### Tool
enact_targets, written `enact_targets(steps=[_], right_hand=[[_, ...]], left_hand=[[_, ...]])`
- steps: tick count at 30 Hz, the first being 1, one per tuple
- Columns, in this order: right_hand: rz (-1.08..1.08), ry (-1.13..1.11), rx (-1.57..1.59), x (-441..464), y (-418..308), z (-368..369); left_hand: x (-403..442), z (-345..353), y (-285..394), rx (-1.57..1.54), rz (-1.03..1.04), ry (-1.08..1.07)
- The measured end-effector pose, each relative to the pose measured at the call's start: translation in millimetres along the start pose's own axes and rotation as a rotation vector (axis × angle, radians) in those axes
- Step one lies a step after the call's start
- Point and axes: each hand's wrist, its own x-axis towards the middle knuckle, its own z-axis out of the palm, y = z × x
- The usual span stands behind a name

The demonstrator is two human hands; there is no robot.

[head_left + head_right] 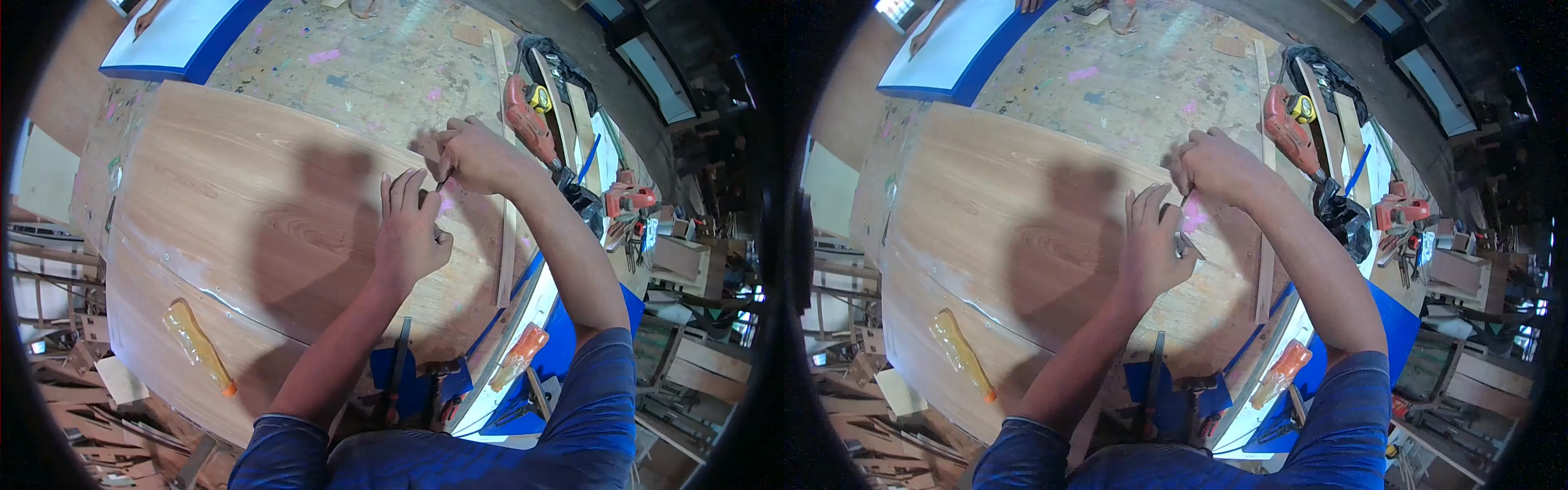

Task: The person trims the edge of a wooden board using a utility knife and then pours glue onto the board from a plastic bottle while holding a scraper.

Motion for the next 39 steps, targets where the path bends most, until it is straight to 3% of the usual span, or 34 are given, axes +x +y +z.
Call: enact_targets(steps=[16,19,25,31,36,39], right_hand=[[0.190,-0.088,-0.077,-7,2,-36],[0.189,-0.044,0.084,-20,31,-27],[0.382,0.245,0.752,-64,16,-3],[0.590,0.289,0.988,-70,-8,15],[0.585,0.314,0.932,-63,-5,30],[0.584,0.334,0.870,-60,-4,32]], left_hand=[[1,3,0,0.061,0.016,0.025],[1,3,1,0.069,0.023,0.027],[3,3,2,0.041,0.022,0.027],[2,-2,4,0.112,0.060,-0.043],[2,2,5,0.015,0.017,0.065],[2,4,3,0.087,0.040,0.026]])
